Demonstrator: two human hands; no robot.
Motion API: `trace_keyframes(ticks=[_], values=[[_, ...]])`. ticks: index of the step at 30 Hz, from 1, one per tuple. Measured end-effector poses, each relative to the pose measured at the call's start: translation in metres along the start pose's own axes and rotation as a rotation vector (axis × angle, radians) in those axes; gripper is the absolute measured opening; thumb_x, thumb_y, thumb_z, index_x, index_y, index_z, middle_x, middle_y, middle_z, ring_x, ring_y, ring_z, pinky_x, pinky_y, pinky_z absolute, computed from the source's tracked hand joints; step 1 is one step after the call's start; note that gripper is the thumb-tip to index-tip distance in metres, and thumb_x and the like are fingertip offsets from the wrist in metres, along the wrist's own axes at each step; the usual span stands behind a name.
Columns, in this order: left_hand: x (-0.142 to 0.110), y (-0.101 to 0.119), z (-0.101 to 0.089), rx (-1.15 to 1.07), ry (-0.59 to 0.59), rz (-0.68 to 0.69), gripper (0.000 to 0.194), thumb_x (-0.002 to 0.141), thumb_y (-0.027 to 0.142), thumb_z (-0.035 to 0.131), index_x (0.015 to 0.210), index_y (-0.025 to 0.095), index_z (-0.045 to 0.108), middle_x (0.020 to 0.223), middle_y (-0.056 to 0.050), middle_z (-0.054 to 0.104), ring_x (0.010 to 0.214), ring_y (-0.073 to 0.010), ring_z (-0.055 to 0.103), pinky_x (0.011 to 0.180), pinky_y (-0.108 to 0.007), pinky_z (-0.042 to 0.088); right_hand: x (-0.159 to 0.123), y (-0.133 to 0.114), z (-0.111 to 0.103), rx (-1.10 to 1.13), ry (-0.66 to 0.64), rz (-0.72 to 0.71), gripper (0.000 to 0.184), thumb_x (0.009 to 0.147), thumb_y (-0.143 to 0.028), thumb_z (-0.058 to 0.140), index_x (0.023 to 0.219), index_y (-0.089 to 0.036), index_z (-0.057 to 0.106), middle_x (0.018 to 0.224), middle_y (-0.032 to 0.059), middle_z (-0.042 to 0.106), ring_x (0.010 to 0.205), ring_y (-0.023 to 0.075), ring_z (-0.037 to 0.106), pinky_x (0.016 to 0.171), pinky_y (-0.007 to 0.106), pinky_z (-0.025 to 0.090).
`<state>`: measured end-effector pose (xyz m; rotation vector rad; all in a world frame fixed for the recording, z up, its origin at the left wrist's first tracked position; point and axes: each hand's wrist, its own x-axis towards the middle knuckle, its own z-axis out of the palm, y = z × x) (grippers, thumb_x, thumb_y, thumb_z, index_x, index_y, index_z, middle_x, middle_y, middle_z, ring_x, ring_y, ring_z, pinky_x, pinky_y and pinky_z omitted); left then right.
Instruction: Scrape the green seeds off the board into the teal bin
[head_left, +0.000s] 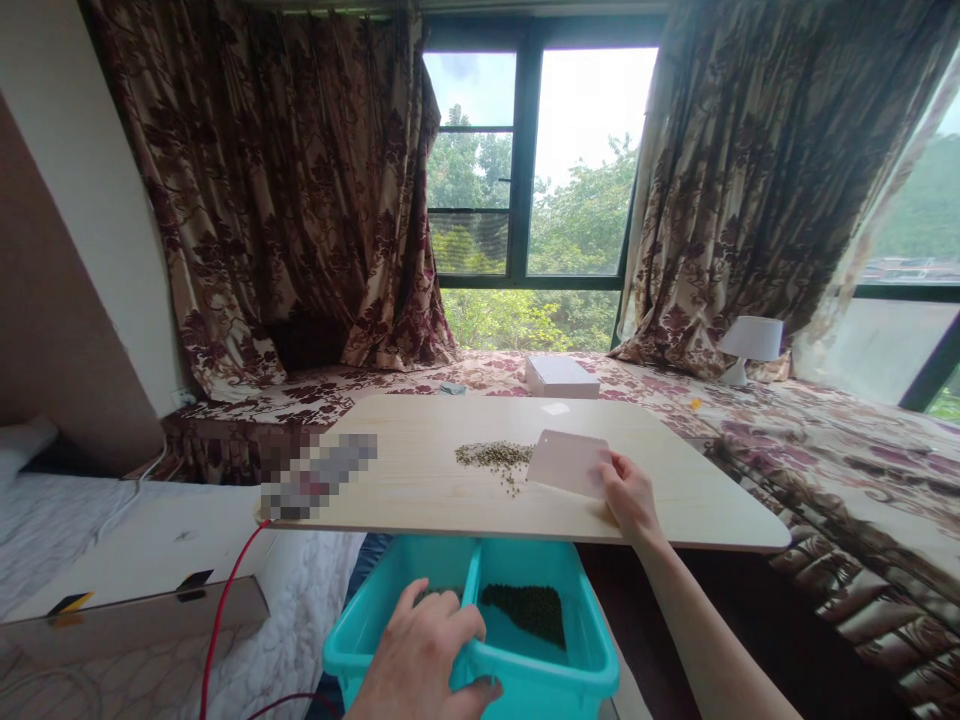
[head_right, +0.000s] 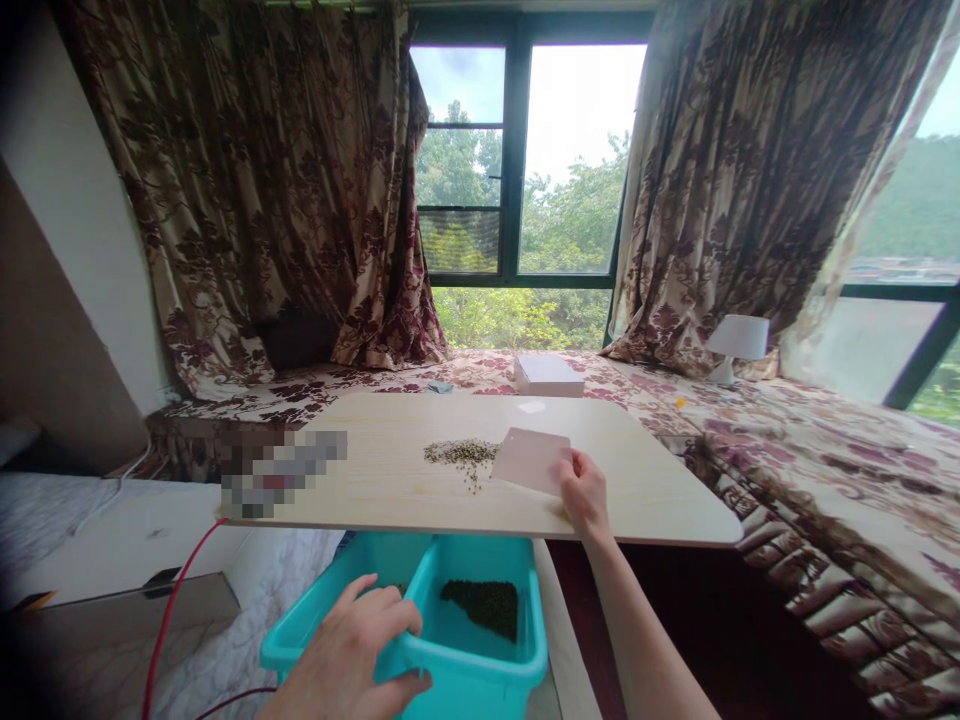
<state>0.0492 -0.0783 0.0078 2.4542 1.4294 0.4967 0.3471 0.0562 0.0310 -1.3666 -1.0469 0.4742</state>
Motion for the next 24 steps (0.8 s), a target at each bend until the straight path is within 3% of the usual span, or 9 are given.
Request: trace_keyframes(ticks=[7, 24], values=[[0.0009, 0.0050, -0.0043, -0.014, -0.029, -0.030, 0.022, 0.069, 0.028, 0.072, 0.087, 0.026, 0.061, 0.086, 0.001, 0.062, 0.091, -0.0213, 0.060, 0.105, -0.053, 0.029, -0.0023, -0.0055, 0.0002, -0.002, -0.002, 0.011, 0.031, 0.063, -0.030, 0.054, 0.086, -0.017, 0.069, 0.077, 0.0039, 0.071, 0.071, 0.0208, 0.064, 0.068, 0.034, 0.051], [0.0003, 0.0109, -0.0096, -0.015, -0.059, -0.076, 0.022, 0.068, 0.025, 0.073, 0.087, 0.024, 0.062, 0.087, 0.001, 0.062, 0.093, -0.0207, 0.060, 0.107, -0.052, 0.027, -0.0047, -0.0067, 0.0007, 0.070, -0.151, -0.013, 0.031, 0.065, -0.032, 0.058, 0.088, -0.016, 0.070, 0.083, 0.0066, 0.074, 0.074, 0.0211, 0.066, 0.063, 0.029, 0.051]])
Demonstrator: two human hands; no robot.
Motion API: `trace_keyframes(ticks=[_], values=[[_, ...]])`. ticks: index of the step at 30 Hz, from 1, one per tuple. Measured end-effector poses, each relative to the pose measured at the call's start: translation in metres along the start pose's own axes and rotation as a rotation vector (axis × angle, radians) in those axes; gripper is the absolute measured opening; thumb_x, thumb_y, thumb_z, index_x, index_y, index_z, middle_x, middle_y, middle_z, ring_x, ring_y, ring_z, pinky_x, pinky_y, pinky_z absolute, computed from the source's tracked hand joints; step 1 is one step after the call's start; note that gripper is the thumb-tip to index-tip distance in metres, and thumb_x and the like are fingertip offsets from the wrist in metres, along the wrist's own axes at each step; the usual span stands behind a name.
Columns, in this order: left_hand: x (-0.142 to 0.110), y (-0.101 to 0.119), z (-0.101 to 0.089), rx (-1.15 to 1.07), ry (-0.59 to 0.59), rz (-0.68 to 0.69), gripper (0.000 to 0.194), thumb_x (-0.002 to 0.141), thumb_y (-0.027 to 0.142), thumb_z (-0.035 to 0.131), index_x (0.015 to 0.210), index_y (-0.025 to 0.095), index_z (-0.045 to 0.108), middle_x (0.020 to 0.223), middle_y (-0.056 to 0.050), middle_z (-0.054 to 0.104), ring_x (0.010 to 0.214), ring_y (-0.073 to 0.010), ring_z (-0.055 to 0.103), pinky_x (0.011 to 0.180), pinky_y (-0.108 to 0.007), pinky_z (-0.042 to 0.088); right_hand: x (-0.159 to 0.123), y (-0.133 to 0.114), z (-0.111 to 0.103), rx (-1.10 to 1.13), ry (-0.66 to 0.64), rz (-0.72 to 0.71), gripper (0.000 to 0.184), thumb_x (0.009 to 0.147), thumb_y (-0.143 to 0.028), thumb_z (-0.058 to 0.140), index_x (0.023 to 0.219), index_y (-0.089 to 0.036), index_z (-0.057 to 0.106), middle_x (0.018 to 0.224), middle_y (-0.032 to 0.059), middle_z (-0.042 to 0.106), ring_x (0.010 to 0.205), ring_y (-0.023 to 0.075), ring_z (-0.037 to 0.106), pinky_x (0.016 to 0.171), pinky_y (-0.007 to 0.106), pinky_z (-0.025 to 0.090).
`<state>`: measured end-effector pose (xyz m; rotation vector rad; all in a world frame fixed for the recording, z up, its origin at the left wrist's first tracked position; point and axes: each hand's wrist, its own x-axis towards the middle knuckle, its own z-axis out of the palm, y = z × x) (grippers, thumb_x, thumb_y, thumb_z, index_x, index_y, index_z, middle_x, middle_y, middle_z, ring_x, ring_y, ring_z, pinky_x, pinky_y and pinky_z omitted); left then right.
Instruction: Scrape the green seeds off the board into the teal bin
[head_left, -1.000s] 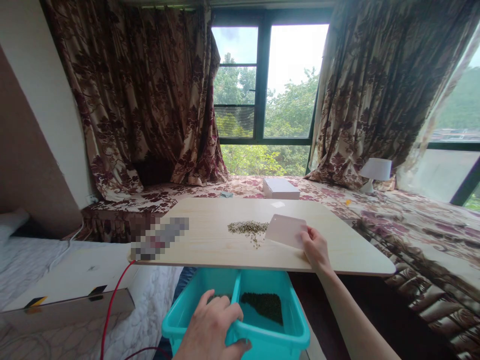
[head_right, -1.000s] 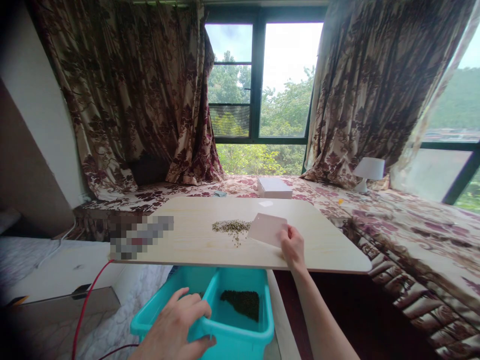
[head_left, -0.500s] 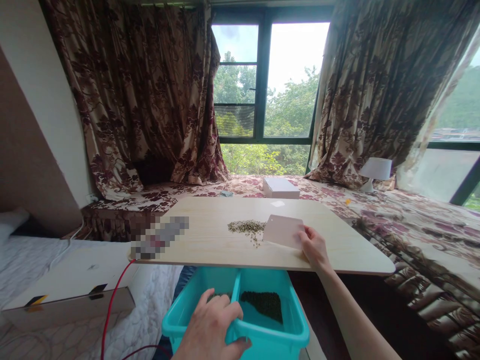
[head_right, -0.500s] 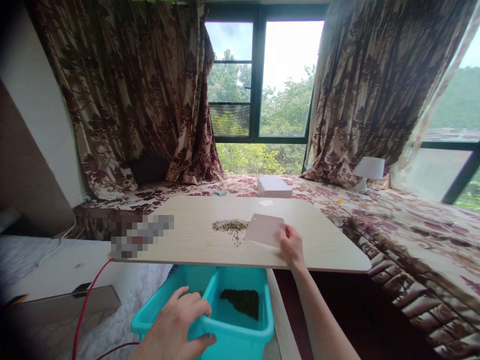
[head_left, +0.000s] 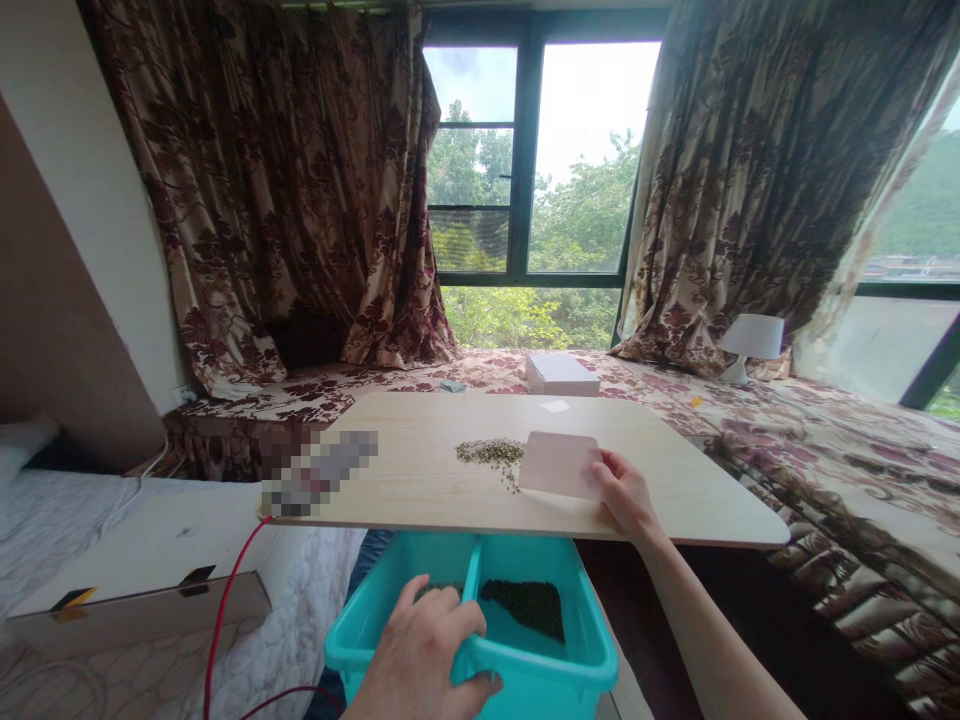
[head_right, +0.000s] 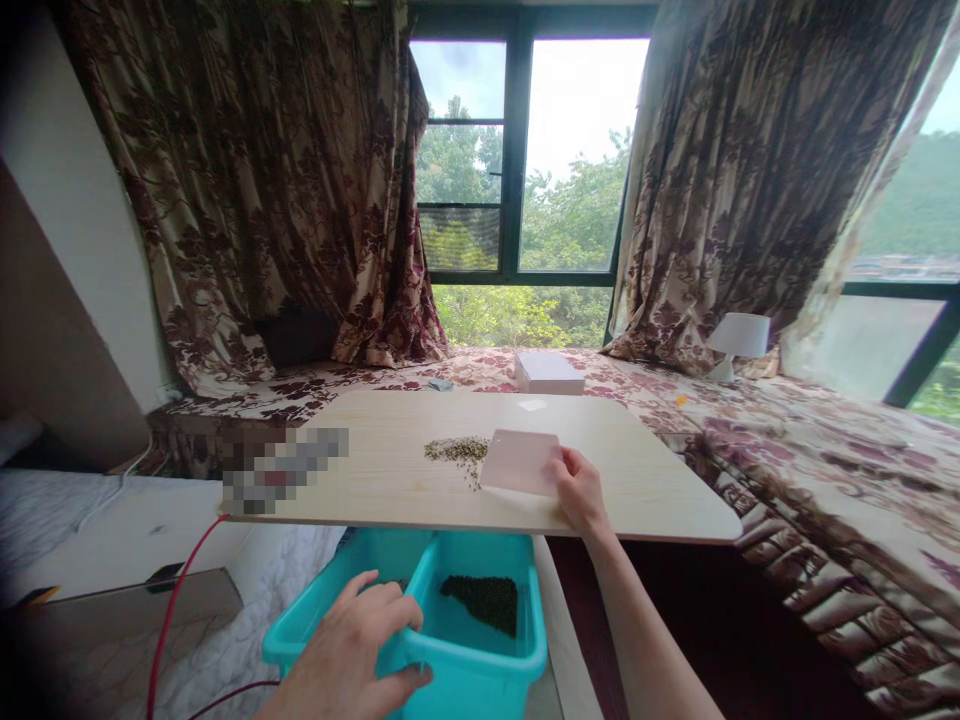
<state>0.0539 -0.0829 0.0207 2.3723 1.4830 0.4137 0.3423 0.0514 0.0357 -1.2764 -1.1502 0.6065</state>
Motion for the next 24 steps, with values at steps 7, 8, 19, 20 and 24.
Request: trace_keyframes(ticks=[7, 8, 19, 20, 24], values=[[-0.0006, 0.0013, -0.0014, -0.001, 0.007, -0.003, 0.022, 0.069, 0.025, 0.073, 0.087, 0.025, 0.062, 0.087, 0.001, 0.062, 0.093, -0.0206, 0.060, 0.107, -0.052, 0.026, 0.0003, 0.0013, -0.0006, -0.013, -0.001, -0.026, 0.032, 0.066, -0.034, 0.058, 0.090, -0.016, 0.070, 0.085, 0.0072, 0.074, 0.076, 0.0223, 0.067, 0.065, 0.030, 0.051], [-0.0011, 0.0015, -0.0014, -0.002, 0.006, -0.002, 0.022, 0.068, 0.025, 0.074, 0.087, 0.025, 0.062, 0.087, 0.001, 0.062, 0.093, -0.0204, 0.060, 0.107, -0.052, 0.026, 0.0005, 0.0014, -0.0005, -0.014, 0.000, -0.024, 0.032, 0.065, -0.033, 0.058, 0.090, -0.016, 0.070, 0.085, 0.0073, 0.074, 0.076, 0.0222, 0.067, 0.065, 0.030, 0.051], [0.0005, -0.0071, 0.0046, -0.009, 0.033, 0.033, 0.022, 0.069, 0.029, 0.072, 0.088, 0.026, 0.062, 0.086, 0.002, 0.061, 0.092, -0.0211, 0.060, 0.106, -0.052, 0.028, -0.0001, 0.0006, 0.0001, 0.009, -0.038, -0.015, 0.032, 0.065, -0.033, 0.059, 0.089, -0.016, 0.071, 0.078, 0.0061, 0.074, 0.073, 0.0218, 0.067, 0.064, 0.030, 0.051], [0.0005, -0.0071, 0.0049, -0.010, 0.033, 0.031, 0.022, 0.069, 0.029, 0.072, 0.088, 0.026, 0.062, 0.086, 0.002, 0.061, 0.092, -0.0211, 0.060, 0.106, -0.052, 0.028, -0.0003, -0.0001, 0.0001, 0.013, -0.038, -0.009, 0.032, 0.065, -0.033, 0.059, 0.089, -0.016, 0.071, 0.078, 0.0059, 0.074, 0.073, 0.0215, 0.067, 0.064, 0.029, 0.051], [0.0000, -0.0061, 0.0041, -0.011, 0.022, 0.028, 0.022, 0.070, 0.030, 0.073, 0.088, 0.025, 0.062, 0.087, 0.001, 0.062, 0.093, -0.0210, 0.060, 0.107, -0.052, 0.027, -0.0008, -0.0011, 0.0001, 0.025, -0.040, 0.001, 0.032, 0.064, -0.033, 0.060, 0.090, -0.016, 0.070, 0.076, 0.0053, 0.073, 0.073, 0.0212, 0.067, 0.064, 0.029, 0.052]])
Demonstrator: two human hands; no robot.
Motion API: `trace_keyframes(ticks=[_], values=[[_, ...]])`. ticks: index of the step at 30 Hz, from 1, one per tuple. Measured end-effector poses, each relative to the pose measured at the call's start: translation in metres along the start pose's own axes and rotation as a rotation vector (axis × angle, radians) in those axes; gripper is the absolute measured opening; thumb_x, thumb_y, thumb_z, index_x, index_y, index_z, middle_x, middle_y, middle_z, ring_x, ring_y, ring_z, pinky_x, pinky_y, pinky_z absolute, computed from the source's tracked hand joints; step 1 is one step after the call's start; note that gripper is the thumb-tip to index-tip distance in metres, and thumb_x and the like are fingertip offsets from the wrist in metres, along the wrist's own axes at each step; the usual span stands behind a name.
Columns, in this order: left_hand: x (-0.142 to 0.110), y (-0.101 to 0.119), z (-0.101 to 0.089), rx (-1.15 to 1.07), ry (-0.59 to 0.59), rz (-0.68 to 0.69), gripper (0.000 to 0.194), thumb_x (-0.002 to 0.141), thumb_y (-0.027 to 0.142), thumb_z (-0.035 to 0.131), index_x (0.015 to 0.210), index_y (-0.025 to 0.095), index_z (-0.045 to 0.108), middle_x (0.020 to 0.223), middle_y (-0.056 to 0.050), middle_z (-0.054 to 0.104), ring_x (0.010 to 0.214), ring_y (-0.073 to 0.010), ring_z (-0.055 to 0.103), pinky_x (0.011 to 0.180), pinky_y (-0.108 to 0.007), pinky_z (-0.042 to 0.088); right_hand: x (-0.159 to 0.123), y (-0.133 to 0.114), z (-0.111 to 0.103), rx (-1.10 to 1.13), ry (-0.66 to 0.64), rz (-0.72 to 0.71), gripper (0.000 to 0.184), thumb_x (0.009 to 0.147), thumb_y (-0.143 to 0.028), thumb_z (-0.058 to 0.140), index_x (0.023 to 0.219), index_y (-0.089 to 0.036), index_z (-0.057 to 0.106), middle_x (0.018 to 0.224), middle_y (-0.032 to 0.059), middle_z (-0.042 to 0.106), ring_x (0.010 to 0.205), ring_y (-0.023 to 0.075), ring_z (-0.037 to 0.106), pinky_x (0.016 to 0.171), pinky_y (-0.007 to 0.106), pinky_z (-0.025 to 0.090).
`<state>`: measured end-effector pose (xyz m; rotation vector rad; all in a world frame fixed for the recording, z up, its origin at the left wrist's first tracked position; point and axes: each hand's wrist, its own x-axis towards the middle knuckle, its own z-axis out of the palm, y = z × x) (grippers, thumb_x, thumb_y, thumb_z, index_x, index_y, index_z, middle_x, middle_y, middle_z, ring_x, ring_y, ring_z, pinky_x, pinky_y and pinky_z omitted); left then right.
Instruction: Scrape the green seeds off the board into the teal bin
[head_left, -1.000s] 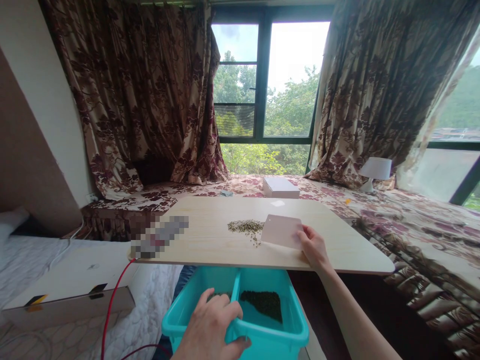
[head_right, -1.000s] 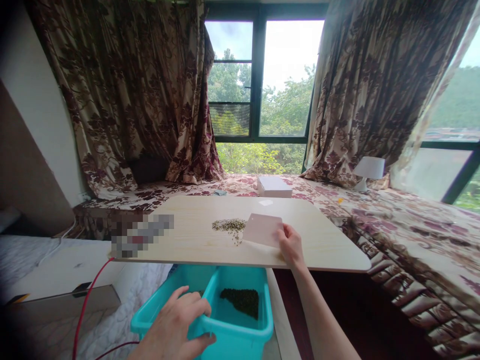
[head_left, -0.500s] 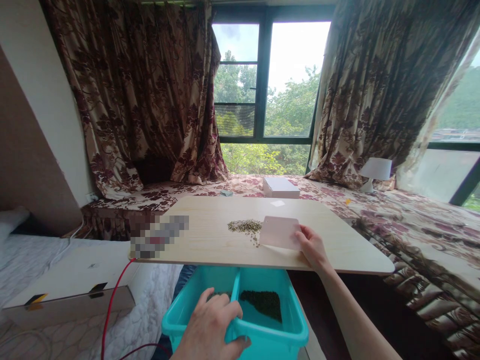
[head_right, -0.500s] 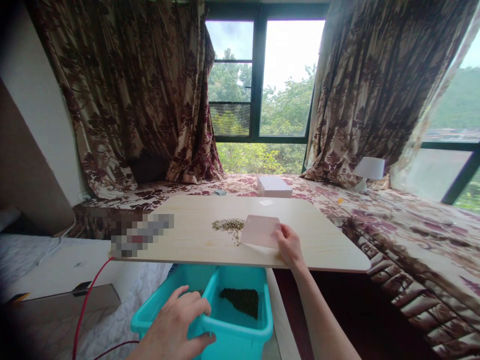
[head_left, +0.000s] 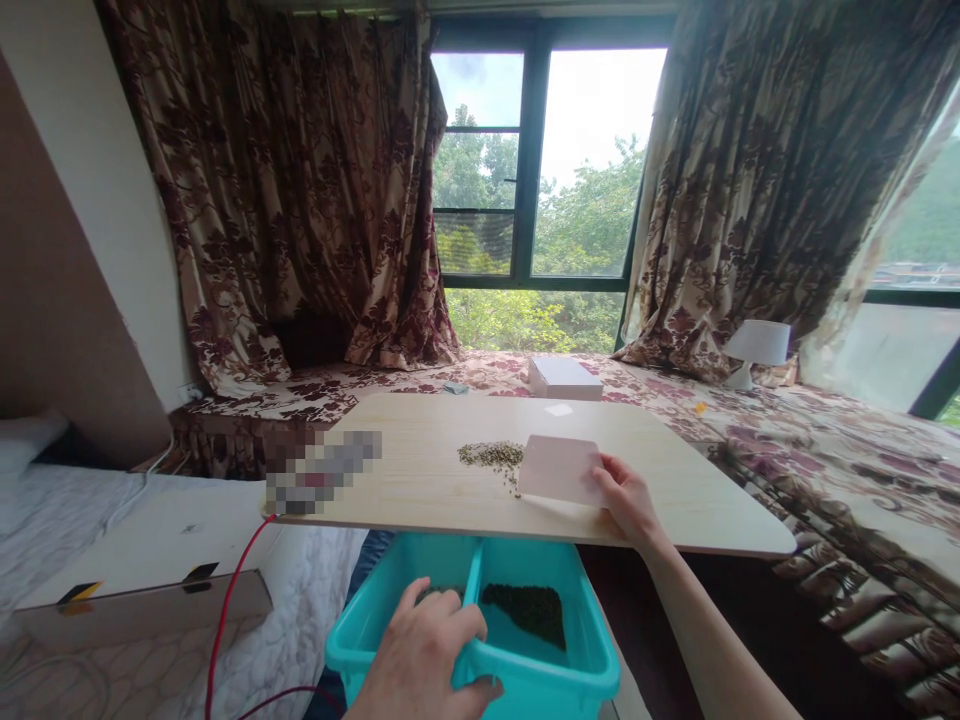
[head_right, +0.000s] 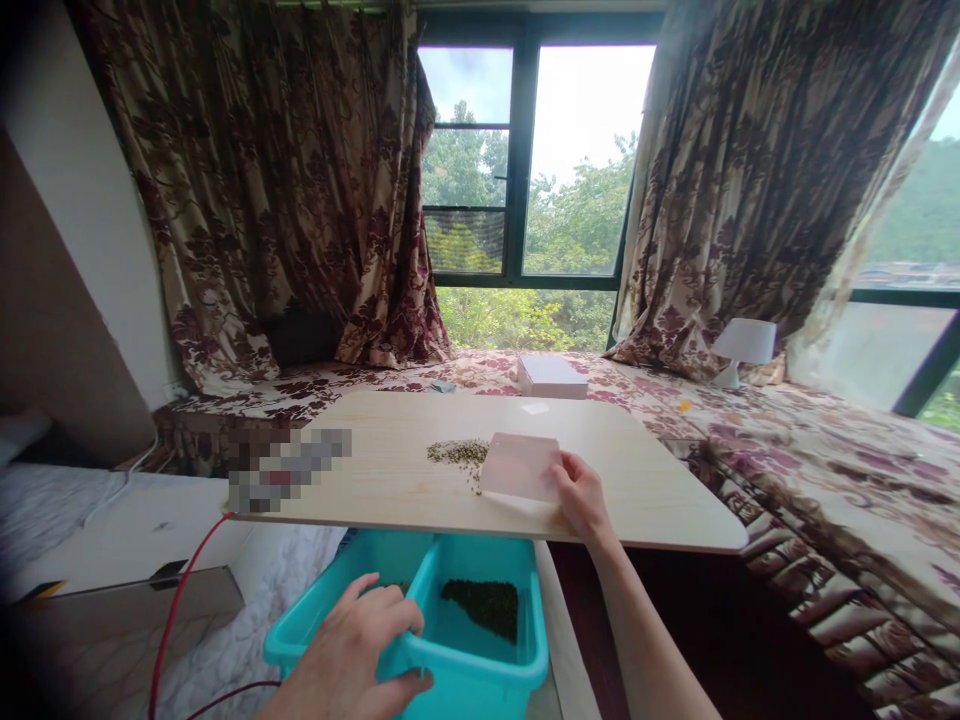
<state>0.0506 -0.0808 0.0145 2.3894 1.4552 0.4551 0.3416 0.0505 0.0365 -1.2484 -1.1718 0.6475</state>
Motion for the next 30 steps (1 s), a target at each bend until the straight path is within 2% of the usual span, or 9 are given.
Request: trace_keyframes(ticks=[8, 13, 19, 24, 30], values=[[-0.0005, 0.0043, -0.0033, -0.002, 0.008, -0.011, 0.022, 0.069, 0.028, 0.074, 0.088, 0.025, 0.063, 0.087, 0.001, 0.062, 0.093, -0.0210, 0.060, 0.107, -0.051, 0.028, -0.0009, -0.0009, 0.0020, -0.018, -0.017, -0.004, 0.030, 0.065, -0.033, 0.060, 0.090, -0.017, 0.069, 0.076, 0.0051, 0.073, 0.073, 0.0216, 0.067, 0.064, 0.030, 0.052], [-0.0013, 0.0025, -0.0007, -0.006, 0.059, -0.006, 0.020, 0.069, 0.028, 0.074, 0.086, 0.026, 0.063, 0.085, 0.002, 0.062, 0.090, -0.0201, 0.060, 0.106, -0.051, 0.028, -0.0002, -0.0005, 0.0023, -0.014, 0.034, 0.003, 0.031, 0.065, -0.033, 0.059, 0.089, -0.017, 0.068, 0.081, 0.0059, 0.073, 0.077, 0.0220, 0.067, 0.067, 0.031, 0.052], [-0.0012, 0.0011, -0.0005, 0.004, 0.018, 0.004, 0.021, 0.069, 0.029, 0.072, 0.088, 0.026, 0.062, 0.086, 0.002, 0.061, 0.092, -0.0210, 0.060, 0.106, -0.052, 0.029, -0.0005, -0.0014, 0.0013, -0.013, 0.004, -0.001, 0.031, 0.064, -0.033, 0.059, 0.089, -0.017, 0.069, 0.083, 0.0068, 0.074, 0.076, 0.0224, 0.067, 0.068, 0.032, 0.052], [-0.0017, 0.0013, -0.0016, 0.001, 0.035, 0.003, 0.021, 0.069, 0.028, 0.073, 0.087, 0.026, 0.062, 0.086, 0.001, 0.061, 0.091, -0.0213, 0.061, 0.106, -0.052, 0.029, 0.0005, -0.0010, 0.0007, -0.042, 0.049, -0.020, 0.031, 0.066, -0.033, 0.059, 0.091, -0.017, 0.069, 0.083, 0.0062, 0.074, 0.080, 0.0230, 0.068, 0.070, 0.032, 0.053], [-0.0011, 0.0017, -0.0043, -0.012, 0.018, -0.009, 0.022, 0.068, 0.026, 0.073, 0.087, 0.025, 0.062, 0.086, 0.001, 0.062, 0.092, -0.0213, 0.061, 0.106, -0.054, 0.028, 0.0013, 0.0018, 0.0017, -0.027, 0.003, -0.025, 0.032, 0.067, -0.035, 0.060, 0.093, -0.018, 0.068, 0.082, 0.0060, 0.075, 0.077, 0.0222, 0.069, 0.066, 0.031, 0.053]])
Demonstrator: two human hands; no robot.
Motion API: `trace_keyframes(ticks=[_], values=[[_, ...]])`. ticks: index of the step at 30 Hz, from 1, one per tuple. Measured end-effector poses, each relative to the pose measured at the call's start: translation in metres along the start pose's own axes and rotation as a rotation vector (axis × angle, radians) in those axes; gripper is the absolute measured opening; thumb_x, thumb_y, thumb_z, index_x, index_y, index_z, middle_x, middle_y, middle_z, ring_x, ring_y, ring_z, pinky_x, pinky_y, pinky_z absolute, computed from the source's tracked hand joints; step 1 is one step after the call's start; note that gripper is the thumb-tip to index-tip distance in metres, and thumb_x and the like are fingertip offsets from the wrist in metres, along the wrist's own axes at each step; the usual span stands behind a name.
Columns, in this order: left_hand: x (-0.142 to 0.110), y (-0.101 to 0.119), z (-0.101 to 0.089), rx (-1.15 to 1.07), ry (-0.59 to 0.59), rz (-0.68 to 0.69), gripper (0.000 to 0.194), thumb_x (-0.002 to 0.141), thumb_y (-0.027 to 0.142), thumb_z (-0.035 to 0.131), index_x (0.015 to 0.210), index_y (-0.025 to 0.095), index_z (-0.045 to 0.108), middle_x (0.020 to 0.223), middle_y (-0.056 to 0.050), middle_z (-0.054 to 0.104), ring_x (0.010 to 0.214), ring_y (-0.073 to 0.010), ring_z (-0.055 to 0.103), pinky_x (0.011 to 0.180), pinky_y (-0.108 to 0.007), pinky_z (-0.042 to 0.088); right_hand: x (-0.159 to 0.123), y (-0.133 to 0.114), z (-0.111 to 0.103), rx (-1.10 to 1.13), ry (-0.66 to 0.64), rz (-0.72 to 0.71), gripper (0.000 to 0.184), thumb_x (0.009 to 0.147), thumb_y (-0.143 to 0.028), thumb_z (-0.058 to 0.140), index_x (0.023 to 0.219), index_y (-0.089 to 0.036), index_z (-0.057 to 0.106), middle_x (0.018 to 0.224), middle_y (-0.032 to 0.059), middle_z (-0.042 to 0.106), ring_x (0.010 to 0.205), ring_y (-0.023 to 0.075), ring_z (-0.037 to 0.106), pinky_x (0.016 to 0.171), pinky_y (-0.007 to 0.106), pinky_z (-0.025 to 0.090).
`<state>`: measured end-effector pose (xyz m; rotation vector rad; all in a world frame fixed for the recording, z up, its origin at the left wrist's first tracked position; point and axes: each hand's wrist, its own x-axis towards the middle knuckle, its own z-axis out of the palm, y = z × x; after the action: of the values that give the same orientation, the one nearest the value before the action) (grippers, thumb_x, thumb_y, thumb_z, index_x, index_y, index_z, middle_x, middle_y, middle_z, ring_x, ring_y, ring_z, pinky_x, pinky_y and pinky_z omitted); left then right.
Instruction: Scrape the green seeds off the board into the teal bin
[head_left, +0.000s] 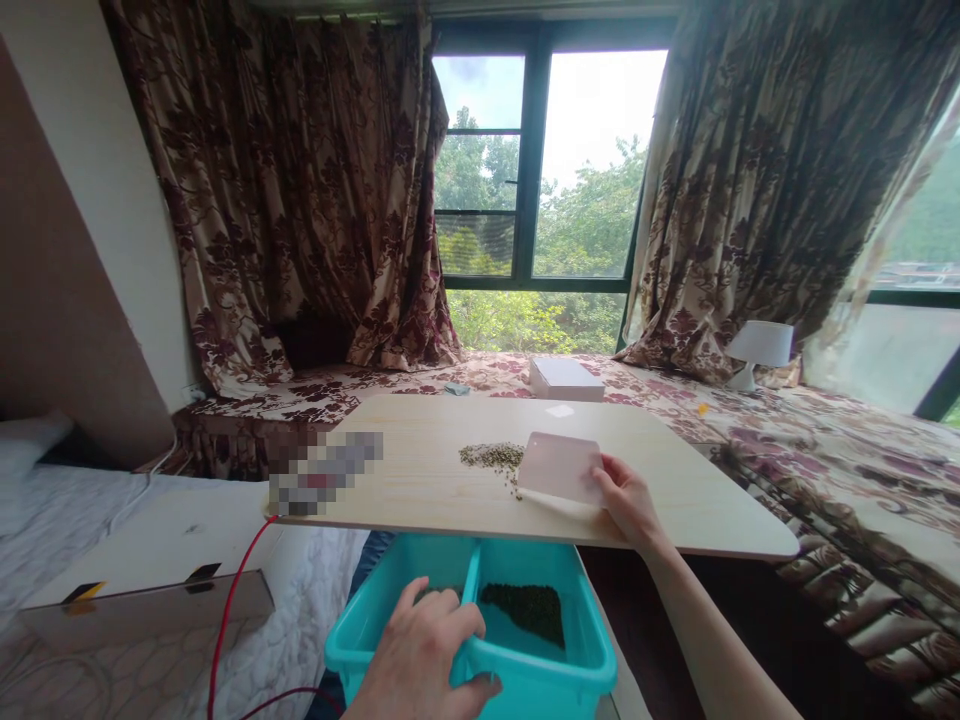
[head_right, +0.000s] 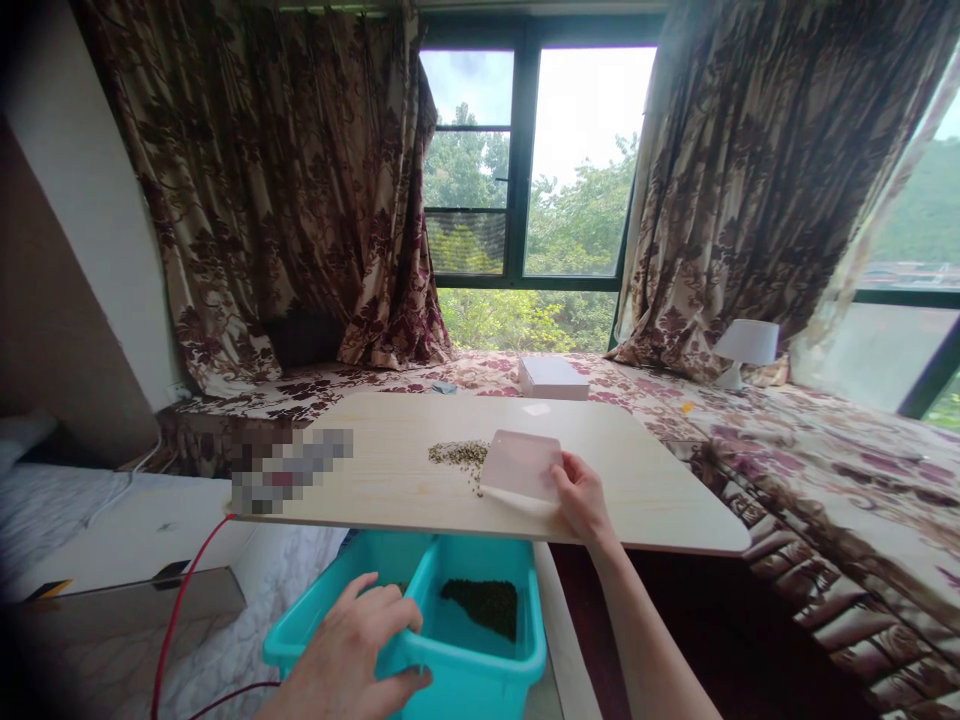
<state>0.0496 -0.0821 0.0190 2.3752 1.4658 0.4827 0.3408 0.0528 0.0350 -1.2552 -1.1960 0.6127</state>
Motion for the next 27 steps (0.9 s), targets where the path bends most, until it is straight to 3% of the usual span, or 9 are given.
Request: trace_keyframes(ticks=[8, 21, 27], values=[[-0.001, -0.003, -0.001, -0.001, 0.044, 0.000, 0.021, 0.068, 0.023, 0.072, 0.084, 0.025, 0.059, 0.084, 0.003, 0.061, 0.088, -0.0202, 0.060, 0.105, -0.053, 0.028, -0.002, -0.002, 0.000, 0.036, -0.040, 0.022, 0.031, 0.065, -0.035, 0.063, 0.089, -0.018, 0.069, 0.080, 0.0057, 0.074, 0.072, 0.0213, 0.068, 0.066, 0.032, 0.053], [-0.005, 0.000, -0.019, -0.031, 0.083, -0.038, 0.013, 0.076, 0.025, 0.067, 0.085, 0.025, 0.058, 0.085, 0.003, 0.063, 0.088, -0.0196, 0.061, 0.106, -0.053, 0.028, -0.002, -0.005, 0.000, 0.011, -0.039, 0.017, 0.028, 0.063, -0.034, 0.061, 0.085, -0.018, 0.070, 0.080, 0.0054, 0.074, 0.074, 0.0217, 0.068, 0.063, 0.030, 0.052], [-0.006, -0.002, -0.021, -0.032, 0.101, -0.037, 0.016, 0.076, 0.025, 0.069, 0.087, 0.025, 0.058, 0.084, 0.003, 0.061, 0.087, -0.0188, 0.060, 0.106, -0.053, 0.026, -0.020, -0.012, -0.001, 0.018, -0.085, 0.028, 0.028, 0.063, -0.036, 0.065, 0.084, -0.018, 0.071, 0.078, 0.0052, 0.075, 0.074, 0.0222, 0.068, 0.064, 0.030, 0.053]])
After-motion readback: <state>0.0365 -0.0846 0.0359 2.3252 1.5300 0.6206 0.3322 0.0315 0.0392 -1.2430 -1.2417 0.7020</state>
